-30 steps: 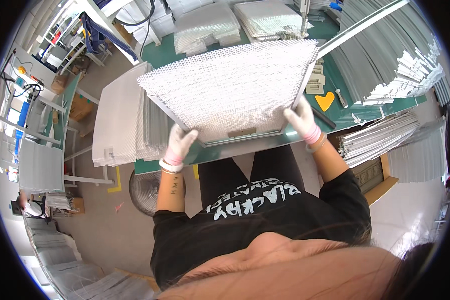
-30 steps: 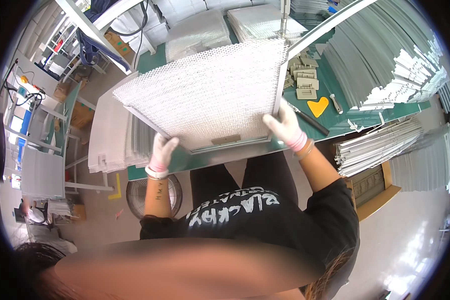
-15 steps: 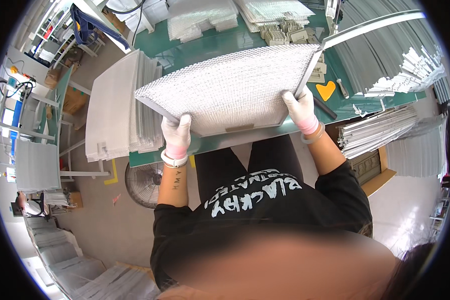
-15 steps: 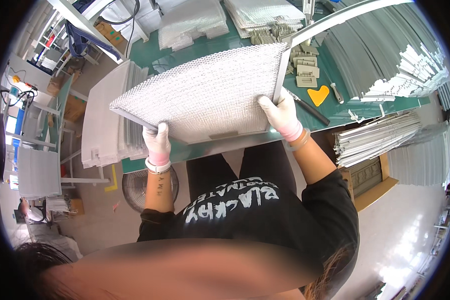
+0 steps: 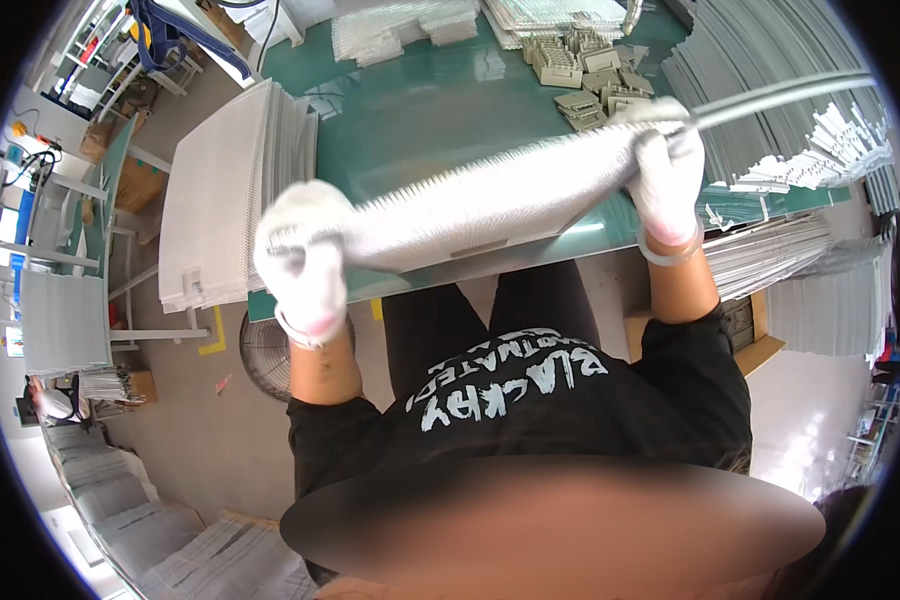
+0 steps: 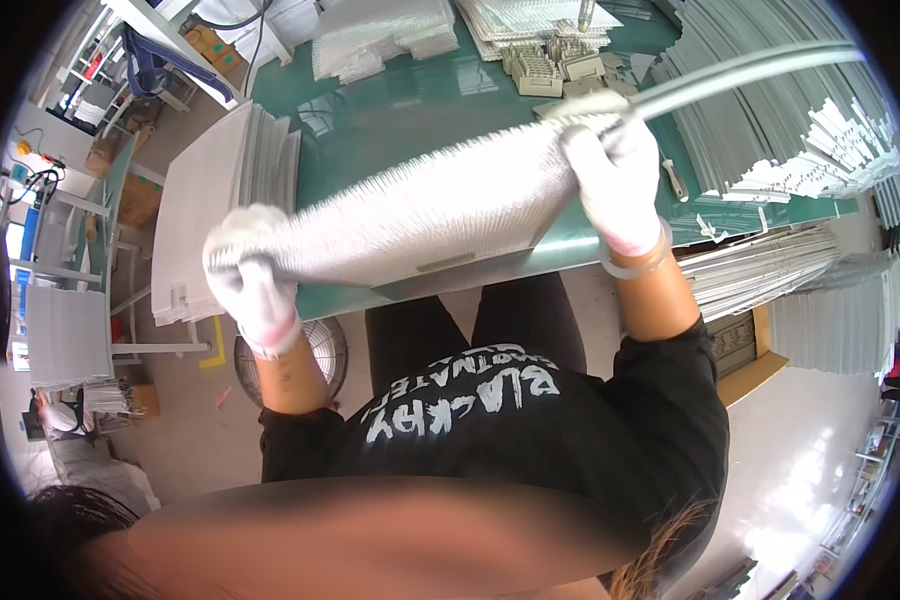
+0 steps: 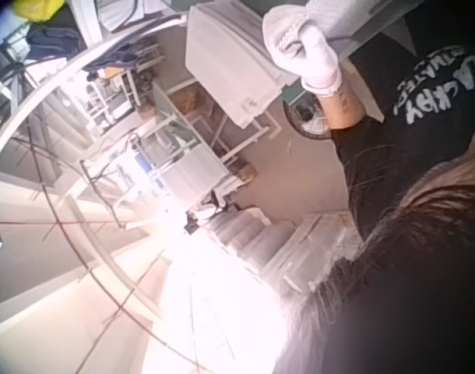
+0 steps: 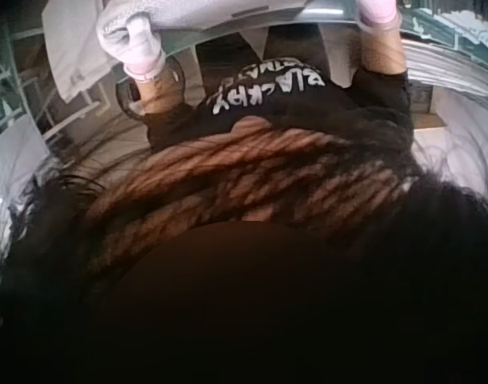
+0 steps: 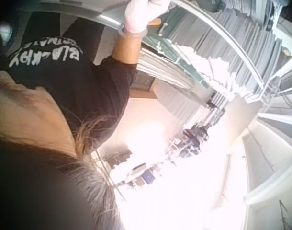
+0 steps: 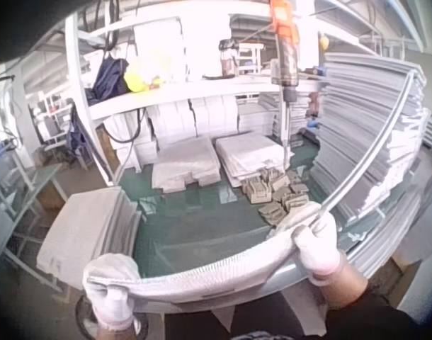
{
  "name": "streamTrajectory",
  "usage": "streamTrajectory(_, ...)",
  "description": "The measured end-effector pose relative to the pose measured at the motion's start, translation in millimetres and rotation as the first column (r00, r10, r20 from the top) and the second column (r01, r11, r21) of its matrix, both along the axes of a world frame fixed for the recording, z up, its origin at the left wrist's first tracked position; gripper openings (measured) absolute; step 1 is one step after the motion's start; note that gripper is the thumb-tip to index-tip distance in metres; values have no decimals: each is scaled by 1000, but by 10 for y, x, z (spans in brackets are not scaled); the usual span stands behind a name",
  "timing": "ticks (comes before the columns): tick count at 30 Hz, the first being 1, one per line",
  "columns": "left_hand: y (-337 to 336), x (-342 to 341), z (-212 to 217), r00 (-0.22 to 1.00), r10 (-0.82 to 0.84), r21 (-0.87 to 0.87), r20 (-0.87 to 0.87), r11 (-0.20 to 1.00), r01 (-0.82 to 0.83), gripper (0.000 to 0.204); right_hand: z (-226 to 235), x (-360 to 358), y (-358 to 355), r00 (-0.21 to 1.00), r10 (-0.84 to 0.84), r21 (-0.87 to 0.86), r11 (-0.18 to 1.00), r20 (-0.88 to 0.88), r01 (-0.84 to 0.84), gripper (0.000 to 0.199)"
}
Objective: Assembling mesh filter units by attaching plastic housing components using an electric screwdriver and a rubber mallet.
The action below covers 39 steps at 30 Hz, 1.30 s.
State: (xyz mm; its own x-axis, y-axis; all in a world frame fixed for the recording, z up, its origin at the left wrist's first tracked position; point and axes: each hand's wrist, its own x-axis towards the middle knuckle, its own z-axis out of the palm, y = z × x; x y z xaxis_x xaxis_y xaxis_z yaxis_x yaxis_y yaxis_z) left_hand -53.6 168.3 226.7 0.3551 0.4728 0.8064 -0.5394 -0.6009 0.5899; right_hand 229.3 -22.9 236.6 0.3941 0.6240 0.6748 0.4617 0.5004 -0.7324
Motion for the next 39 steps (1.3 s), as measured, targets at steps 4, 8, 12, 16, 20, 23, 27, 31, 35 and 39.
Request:
streamTrajectory(4, -93, -94, 137, 899, -427, 173, -93, 883, 437, 28, -119, -137, -246, 964, 262, 219, 945, -52, -245, 12)
streamTrajectory(8, -54, -300, -310, 497, -566, -167, -658, 753, 637, 27, -186, -364, -638, 962, 232, 165, 953, 146, -255, 37)
streamTrajectory(12, -108, -287, -859, 468, -219, 52, -856, 865, 499, 42, -339, -307, -736, 847, 432, 128, 864, 308, -487, 63)
streamTrajectory(16, -17, -184, -1045, 442, -28, 210, -896, 852, 479, 45, -432, -335, -883, 833, 487, 53, 855, 264, -516, 44)
streamTrajectory(20, 125, -334, -993, 137, 237, 273, -962, 866, 418, 37, -594, -350, -821, 843, 528, 187, 822, 107, -539, 33)
streamTrajectory(23, 396, -233, -929, 97, 77, 118, -992, 820, 560, 40, -522, -478, -895, 929, 367, 212, 906, 40, -367, 38)
streamTrajectory(27, 307, 289, -806, 298, -272, -19, -915, 767, 642, 40, -430, -472, -964, 929, 370, 120, 921, 29, -370, 42)
streamTrajectory(31, -73, 645, -1358, 239, -352, -104, -905, 728, 678, 56, -482, -449, -868, 910, 413, 105, 904, 44, -415, 44)
streamTrajectory(35, -30, 851, -1285, 161, -403, -182, -901, 688, 702, 58, -454, -549, -865, 953, 296, 125, 950, -57, -287, 40)
streamTrajectory(39, 112, 724, -512, -8, -435, -328, -900, 668, 668, 57, -395, -505, -815, 982, 182, 104, 979, -58, -176, 31)
